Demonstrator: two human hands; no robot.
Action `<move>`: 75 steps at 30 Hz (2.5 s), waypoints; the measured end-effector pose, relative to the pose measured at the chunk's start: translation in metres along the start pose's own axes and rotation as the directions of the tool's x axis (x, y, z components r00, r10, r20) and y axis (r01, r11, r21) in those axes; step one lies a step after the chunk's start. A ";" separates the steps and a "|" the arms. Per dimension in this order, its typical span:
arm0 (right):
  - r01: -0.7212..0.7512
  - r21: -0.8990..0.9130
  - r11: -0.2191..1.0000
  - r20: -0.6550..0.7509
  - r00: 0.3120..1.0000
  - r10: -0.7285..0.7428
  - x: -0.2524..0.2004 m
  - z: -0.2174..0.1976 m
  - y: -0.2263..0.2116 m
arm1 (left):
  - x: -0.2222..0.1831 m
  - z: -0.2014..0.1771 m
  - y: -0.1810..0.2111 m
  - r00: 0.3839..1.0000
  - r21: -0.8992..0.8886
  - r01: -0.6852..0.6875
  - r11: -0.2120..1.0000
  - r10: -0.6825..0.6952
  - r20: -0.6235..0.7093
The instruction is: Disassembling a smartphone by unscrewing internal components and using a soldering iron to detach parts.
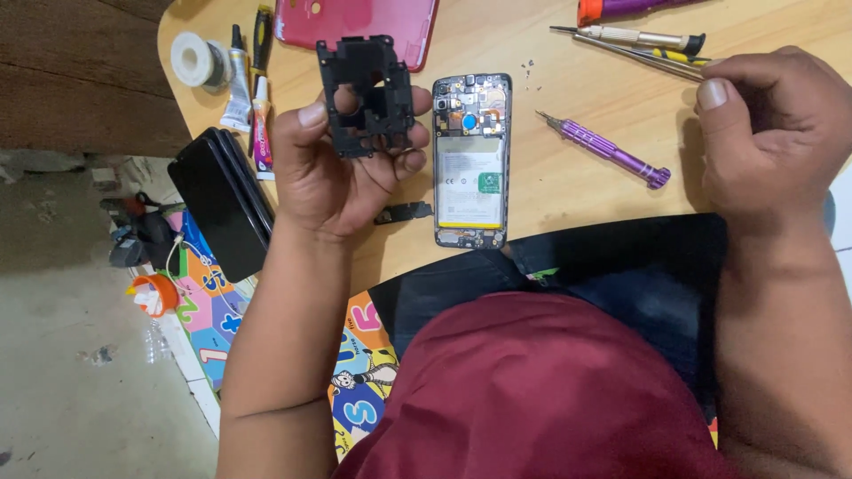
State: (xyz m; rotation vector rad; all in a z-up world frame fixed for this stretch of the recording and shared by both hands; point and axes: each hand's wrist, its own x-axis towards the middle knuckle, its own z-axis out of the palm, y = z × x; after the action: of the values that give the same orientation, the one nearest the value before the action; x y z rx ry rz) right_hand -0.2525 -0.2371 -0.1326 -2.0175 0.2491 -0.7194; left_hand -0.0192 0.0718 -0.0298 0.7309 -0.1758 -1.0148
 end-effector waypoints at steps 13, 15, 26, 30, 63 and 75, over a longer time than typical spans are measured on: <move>0.000 -0.052 0.999 0.001 1.000 0.000 -0.002 0.000 0.001 | -0.001 0.015 0.006 0.974 0.160 -0.087 0.983 0.117 -0.192; -0.001 -0.029 1.000 -0.005 1.000 0.001 -0.002 0.000 0.000 | -0.005 -0.006 0.013 0.968 0.495 -0.101 0.863 0.199 -0.149; 0.011 -0.032 0.999 -0.010 1.000 -0.012 0.004 -0.001 -0.004 | -0.023 0.015 -0.003 0.919 0.758 0.092 -0.646 0.348 0.186; 0.008 0.009 1.000 -0.012 1.000 -0.007 0.005 -0.001 -0.004 | -0.023 0.011 -0.004 0.925 0.710 0.117 -0.695 0.336 0.177; -0.119 -0.005 0.993 0.036 0.992 0.119 -0.005 0.000 -0.005 | -0.056 0.031 -0.046 0.946 0.832 -0.126 -0.541 0.186 0.264; -0.143 0.051 0.988 0.038 0.989 0.141 -0.007 0.001 -0.002 | -0.056 0.029 -0.043 0.936 0.826 -0.153 -0.542 0.190 0.298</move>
State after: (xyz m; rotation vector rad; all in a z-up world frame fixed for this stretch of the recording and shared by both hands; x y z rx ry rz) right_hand -0.2583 -0.2320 -0.1339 -1.9384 0.3462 -0.5951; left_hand -0.0931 0.0905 -0.0240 2.3978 -1.4133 -0.0221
